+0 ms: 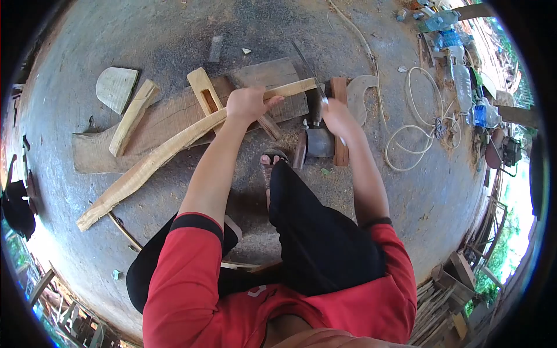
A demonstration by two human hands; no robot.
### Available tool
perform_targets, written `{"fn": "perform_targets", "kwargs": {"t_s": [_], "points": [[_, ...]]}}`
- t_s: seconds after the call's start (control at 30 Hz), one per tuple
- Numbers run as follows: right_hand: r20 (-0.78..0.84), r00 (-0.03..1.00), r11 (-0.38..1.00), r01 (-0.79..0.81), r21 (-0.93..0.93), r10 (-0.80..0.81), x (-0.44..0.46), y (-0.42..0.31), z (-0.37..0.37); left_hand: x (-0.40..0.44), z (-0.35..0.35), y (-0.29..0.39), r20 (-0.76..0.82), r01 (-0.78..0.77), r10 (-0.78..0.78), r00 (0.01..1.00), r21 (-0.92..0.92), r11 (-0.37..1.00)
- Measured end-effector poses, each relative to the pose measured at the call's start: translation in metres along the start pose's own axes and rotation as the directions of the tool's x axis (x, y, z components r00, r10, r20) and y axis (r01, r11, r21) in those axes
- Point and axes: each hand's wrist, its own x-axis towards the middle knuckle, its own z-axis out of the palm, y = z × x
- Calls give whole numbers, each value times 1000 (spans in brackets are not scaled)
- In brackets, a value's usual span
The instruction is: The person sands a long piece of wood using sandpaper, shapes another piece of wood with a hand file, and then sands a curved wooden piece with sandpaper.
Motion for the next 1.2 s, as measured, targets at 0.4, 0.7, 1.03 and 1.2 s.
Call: {"fn": "perform_targets", "kwargs": {"t_s": [0.4,0.7,1.03,1.2], "points": [[-25,999,999,-33,30,34,-91,15,-4,-1,-5,5,25,50,-50,998,3,999],[31,999,1000,-3,-21,4,26,-12,-5,3,-5,0,73,25,-26,997,4,1000],[-50,999,999,-8,43,11,-63,14,3,1,-4,4,58,53,-53,997,1,999],[73,991,992,-115,43,112,-79,-1,-25,-1,-7,6,92,57,-59,994,29,998]]}}
